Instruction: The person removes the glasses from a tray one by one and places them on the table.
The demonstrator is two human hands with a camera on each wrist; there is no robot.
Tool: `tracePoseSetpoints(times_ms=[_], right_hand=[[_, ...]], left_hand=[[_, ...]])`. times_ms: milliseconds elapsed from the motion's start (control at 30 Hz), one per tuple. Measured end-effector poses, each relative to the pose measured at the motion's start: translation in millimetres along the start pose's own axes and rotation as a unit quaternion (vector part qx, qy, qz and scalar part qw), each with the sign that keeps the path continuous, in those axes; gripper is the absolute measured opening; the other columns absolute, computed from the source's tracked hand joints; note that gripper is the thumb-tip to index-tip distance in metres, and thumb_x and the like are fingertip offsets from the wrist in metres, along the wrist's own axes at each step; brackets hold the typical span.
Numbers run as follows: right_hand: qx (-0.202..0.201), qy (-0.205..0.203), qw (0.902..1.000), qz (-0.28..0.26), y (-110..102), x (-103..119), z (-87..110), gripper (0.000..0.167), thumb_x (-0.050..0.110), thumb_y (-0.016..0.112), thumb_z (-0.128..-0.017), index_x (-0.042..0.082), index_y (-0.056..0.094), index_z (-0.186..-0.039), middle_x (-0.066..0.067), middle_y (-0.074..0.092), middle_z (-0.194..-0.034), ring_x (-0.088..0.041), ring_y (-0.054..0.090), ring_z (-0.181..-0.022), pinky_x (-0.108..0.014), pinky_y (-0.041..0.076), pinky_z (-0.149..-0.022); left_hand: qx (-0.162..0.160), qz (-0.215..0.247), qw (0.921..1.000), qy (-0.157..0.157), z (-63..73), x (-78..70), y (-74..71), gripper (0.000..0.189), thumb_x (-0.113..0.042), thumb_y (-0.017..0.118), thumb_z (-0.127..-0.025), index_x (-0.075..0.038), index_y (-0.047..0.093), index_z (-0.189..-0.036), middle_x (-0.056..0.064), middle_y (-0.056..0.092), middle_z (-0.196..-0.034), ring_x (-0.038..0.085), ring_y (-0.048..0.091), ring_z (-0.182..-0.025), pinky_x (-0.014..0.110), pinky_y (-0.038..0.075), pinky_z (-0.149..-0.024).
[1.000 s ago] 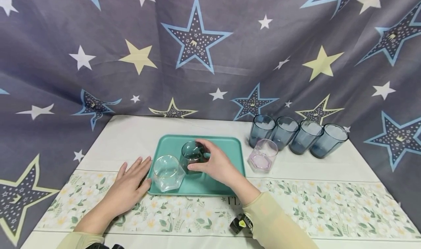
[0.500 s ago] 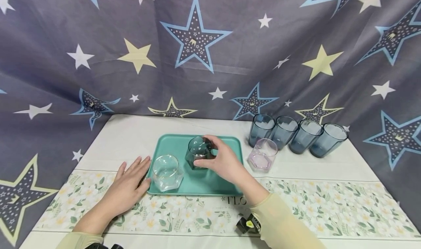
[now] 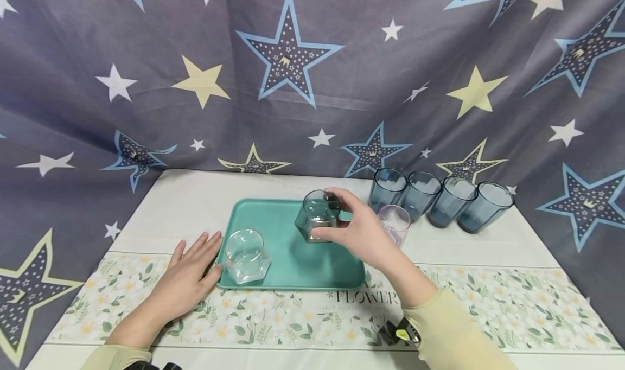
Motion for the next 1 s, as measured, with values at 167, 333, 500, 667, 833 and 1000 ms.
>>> tracePoseSetpoints(times_ms=[167, 333, 500, 667, 833, 1000], right_hand=[[-0.012, 0.004, 0.9999, 0.008, -28, 0, 7.6, 0.089, 0.031, 0.1, -0.086, 0.025, 0.055, -0.162, -0.002, 0.063, -0.15, -0.03, 0.068, -0.125, -0.046, 0.063, -0.096], [-0.033, 0.013, 0.9988, 0.033, -56, -2, 18.9, 0.09, 0.034, 0.1, -0.084, 0.028, 0.055, -0.162, -0.004, 0.069, -0.139, -0.029, 0.07, -0.114, -0.046, 0.063, -0.088], [-0.045, 0.015, 0.9984, 0.032, -81, -5, 30.5, 0.09, 0.031, 0.099, -0.086, 0.023, 0.053, -0.164, -0.008, 0.068, -0.142, -0.03, 0.073, -0.117, -0.041, 0.064, -0.094], [-0.055, 0.017, 0.9973, 0.045, -103, -5, 40.3, 0.09, 0.03, 0.097, -0.089, 0.02, 0.05, -0.166, -0.011, 0.066, -0.148, -0.032, 0.071, -0.128, -0.042, 0.062, -0.101], [-0.077, 0.032, 0.9928, 0.087, -128, -10, 49.7, 0.09, 0.041, 0.095, -0.09, 0.023, 0.05, -0.166, -0.007, 0.067, -0.146, -0.03, 0.067, -0.129, -0.043, 0.057, -0.096], [-0.093, 0.036, 0.9908, 0.092, -148, -17, 55.8, 0.089, 0.041, 0.094, -0.091, 0.023, 0.05, -0.166, -0.009, 0.065, -0.149, -0.034, 0.064, -0.137, -0.02, 0.055, -0.089]], left_hand=[[-0.002, 0.001, 1.0, 0.002, -0.1, 0.0, -0.6, 0.065, -0.037, 0.048, -0.118, -0.001, 0.037, -0.171, 0.019, 0.033, -0.177, 0.045, 0.022, -0.166, 0.064, -0.006, -0.133], [-0.005, -0.001, 1.0, 0.007, -0.1, 0.1, -0.5, 0.065, -0.036, 0.048, -0.118, -0.001, 0.037, -0.171, 0.019, 0.034, -0.177, 0.046, 0.023, -0.165, 0.065, -0.005, -0.133], [-0.01, -0.002, 0.9999, 0.012, 0.5, -0.8, -0.8, 0.064, -0.035, 0.049, -0.118, 0.0, 0.038, -0.171, 0.019, 0.035, -0.177, 0.046, 0.023, -0.165, 0.066, -0.003, -0.132], [-0.01, -0.002, 0.9998, 0.014, 0.5, -0.1, -0.7, 0.064, -0.035, 0.049, -0.118, 0.0, 0.038, -0.17, 0.019, 0.035, -0.177, 0.046, 0.024, -0.165, 0.066, -0.004, -0.133], [-0.009, -0.002, 0.9998, 0.015, -0.6, 0.6, -0.5, 0.064, -0.035, 0.048, -0.118, -0.001, 0.037, -0.171, 0.019, 0.034, -0.177, 0.046, 0.024, -0.165, 0.065, -0.005, -0.133], [-0.01, -0.001, 0.9998, 0.017, -0.2, -0.2, -0.9, 0.064, -0.035, 0.049, -0.118, 0.0, 0.038, -0.171, 0.019, 0.035, -0.177, 0.047, 0.024, -0.165, 0.067, -0.003, -0.132]])
Point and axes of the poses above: each hand's wrist, its own z-axis away from the middle knuckle, its own y-axis out of the palm, x = y × z, the point moved 10 cm from there along -z, towards the middle knuckle
